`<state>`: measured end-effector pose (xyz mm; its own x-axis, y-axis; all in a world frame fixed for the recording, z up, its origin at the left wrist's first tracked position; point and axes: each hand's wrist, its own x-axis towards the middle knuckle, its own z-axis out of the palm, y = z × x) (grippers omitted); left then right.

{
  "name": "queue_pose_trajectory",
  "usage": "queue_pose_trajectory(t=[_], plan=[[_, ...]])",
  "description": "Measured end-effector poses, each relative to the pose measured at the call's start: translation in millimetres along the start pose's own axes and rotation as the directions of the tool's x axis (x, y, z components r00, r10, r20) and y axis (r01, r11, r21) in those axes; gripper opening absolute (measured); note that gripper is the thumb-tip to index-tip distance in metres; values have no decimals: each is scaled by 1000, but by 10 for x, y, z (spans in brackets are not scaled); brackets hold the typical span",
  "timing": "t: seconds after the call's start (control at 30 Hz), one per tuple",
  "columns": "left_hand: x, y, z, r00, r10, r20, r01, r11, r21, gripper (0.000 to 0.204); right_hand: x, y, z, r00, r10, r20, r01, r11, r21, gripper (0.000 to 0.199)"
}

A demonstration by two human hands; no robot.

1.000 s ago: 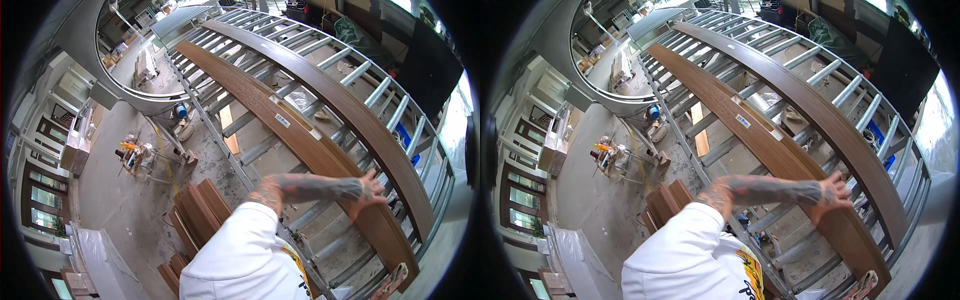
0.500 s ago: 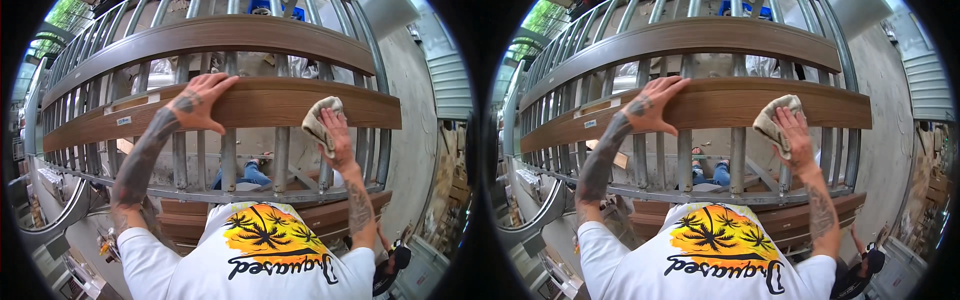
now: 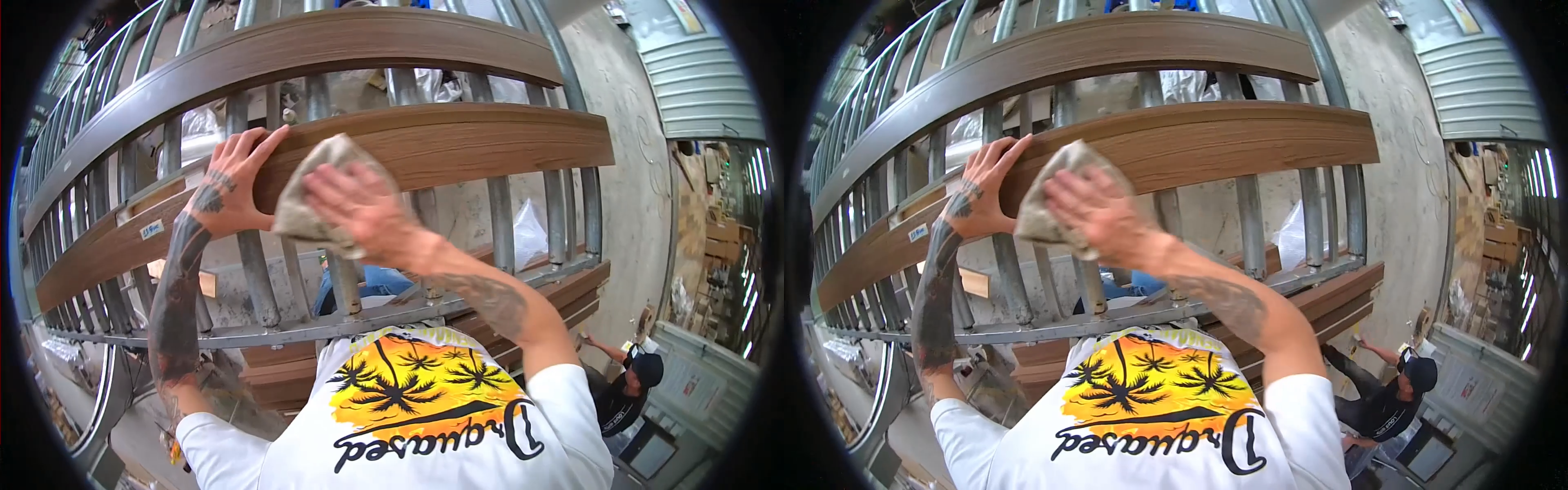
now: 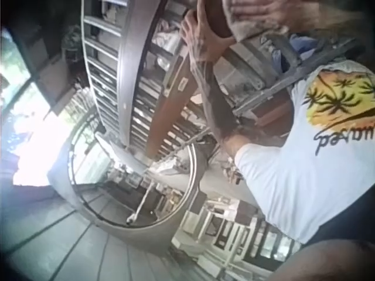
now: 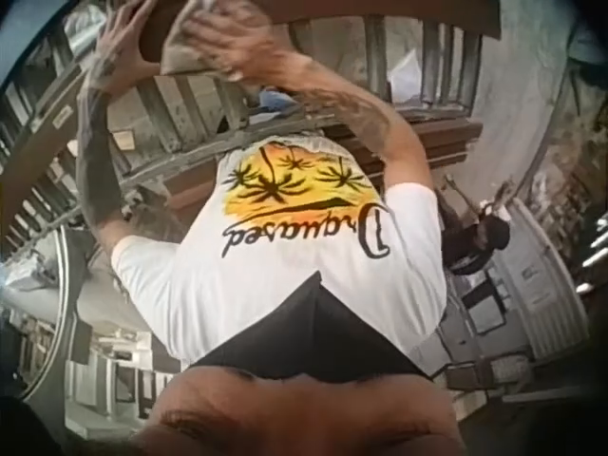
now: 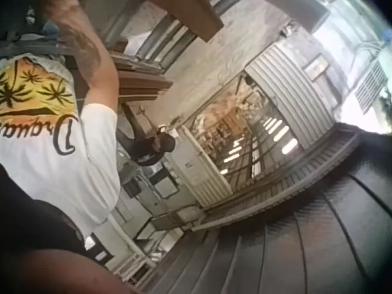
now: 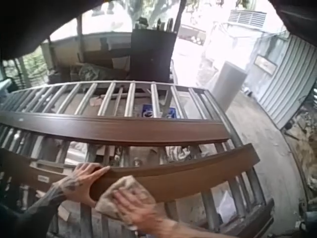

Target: Wiping down and applying sealant to wooden planks on a rack.

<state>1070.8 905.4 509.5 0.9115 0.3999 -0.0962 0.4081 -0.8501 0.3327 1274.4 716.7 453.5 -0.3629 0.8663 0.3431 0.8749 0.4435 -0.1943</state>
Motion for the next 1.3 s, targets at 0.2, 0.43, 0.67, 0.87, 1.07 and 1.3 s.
queue_pose_trajectory(t=[0.2, 0.43, 0.67, 0.87, 1.07, 1.3], plan=[[-512, -382, -98, 999, -38, 14, 37, 998, 44, 134, -359, 368, -307, 983, -23, 181, 26, 1000, -10, 61], [-1485, -1104, -170, 967, -253, -35, 255, 949, 187, 131, -945, 802, -758, 938, 14, 346, 54, 981, -185, 66], [-1558, -1186, -155, 983, -127, -129, 150, 971, 187, 130, 626, -463, 340, 973, -174, 150, 173, 985, 23, 71], [-1605, -1199, -188, 979, -178, -97, 191, 970, 148, 128, 1142, -1578, 865, 860, -476, 182, 365, 825, 431, 85], [-2028, -944, -130, 861, -224, -456, 99, 954, -282, 86, 1001, -1707, 217, 930, -118, 349, -328, 167, 930, 49], [-2039, 16, 471, 826, -470, -311, -65, 468, -881, 38, 542, -1067, -379, 854, 234, 464, -511, 539, 670, 31]])
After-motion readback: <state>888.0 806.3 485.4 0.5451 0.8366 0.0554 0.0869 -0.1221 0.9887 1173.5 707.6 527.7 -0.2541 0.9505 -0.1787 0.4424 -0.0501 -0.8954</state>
